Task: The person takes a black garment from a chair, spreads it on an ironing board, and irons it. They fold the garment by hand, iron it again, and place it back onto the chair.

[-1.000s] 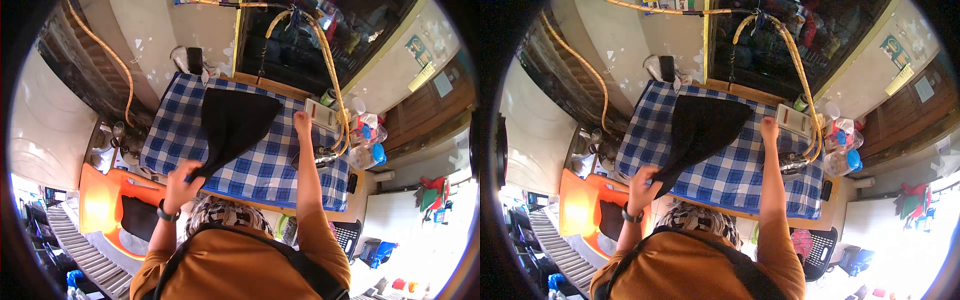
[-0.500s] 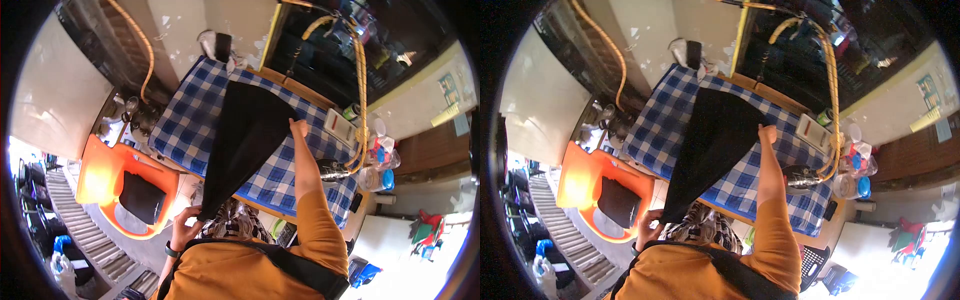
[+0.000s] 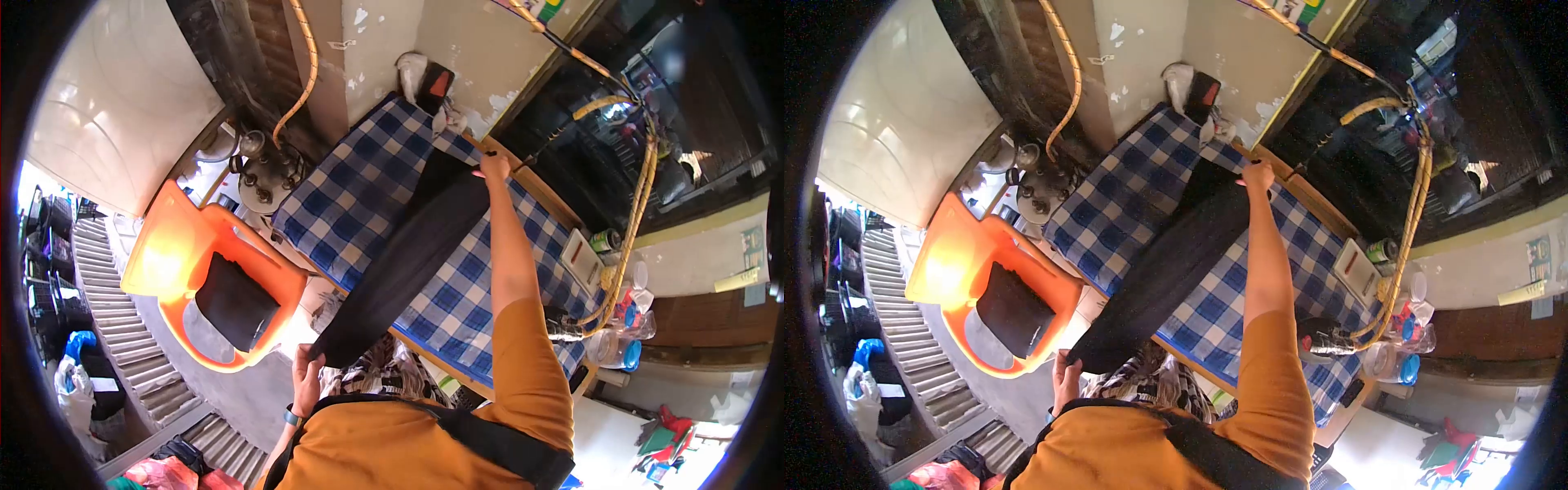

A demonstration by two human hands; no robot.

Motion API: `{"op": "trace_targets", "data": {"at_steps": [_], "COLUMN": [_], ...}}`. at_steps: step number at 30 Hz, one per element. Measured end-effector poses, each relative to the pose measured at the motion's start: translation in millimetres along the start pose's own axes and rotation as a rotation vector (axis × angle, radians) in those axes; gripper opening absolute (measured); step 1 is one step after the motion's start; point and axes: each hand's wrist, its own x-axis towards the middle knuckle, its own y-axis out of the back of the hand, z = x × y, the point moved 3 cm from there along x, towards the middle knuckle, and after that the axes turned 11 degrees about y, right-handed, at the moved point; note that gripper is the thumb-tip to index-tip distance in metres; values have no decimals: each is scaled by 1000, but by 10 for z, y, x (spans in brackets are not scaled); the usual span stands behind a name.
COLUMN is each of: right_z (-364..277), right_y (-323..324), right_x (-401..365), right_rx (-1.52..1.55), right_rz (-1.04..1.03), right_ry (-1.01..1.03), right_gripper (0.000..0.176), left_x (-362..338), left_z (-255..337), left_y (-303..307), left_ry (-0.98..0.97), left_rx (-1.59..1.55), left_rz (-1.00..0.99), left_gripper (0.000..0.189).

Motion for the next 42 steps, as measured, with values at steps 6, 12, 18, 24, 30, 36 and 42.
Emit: {"op": "trace_targets", "data": {"at_steps": [6,12,18,24,30,36,42], "right_z": [-383,-572,-539,-371,15,1301,1625], "right_y": [-905,-912,173,2236,2917,1947,1728], "right_x": [-99,-483,-408,-1141,-2633,-3809,-4202], "right_rx": [-253,-811,-608,-423,-528,-640,-537], "right_rz": [-57,-262,-218,99,335,34,136], "right_ry": [610,1251,956,1015,895,781,627], "right_gripper": [49,53,26,31,33,19,15], "left_x": [46,178,567,1061,1685,2861,3249], "left_z": [123,318,1003,2095,2303,1036,775], "left_y": [9,80,291,-82,-565,-62,238], "left_ry": [-8,-147,-387,-976,-1307,-503,-490], "left_rx": [78,239,403,757,959,686,722], "left_rz": [92,56,34,269,237,-204,-187], "left_gripper": [13,14,22,19,41,36,32]}}
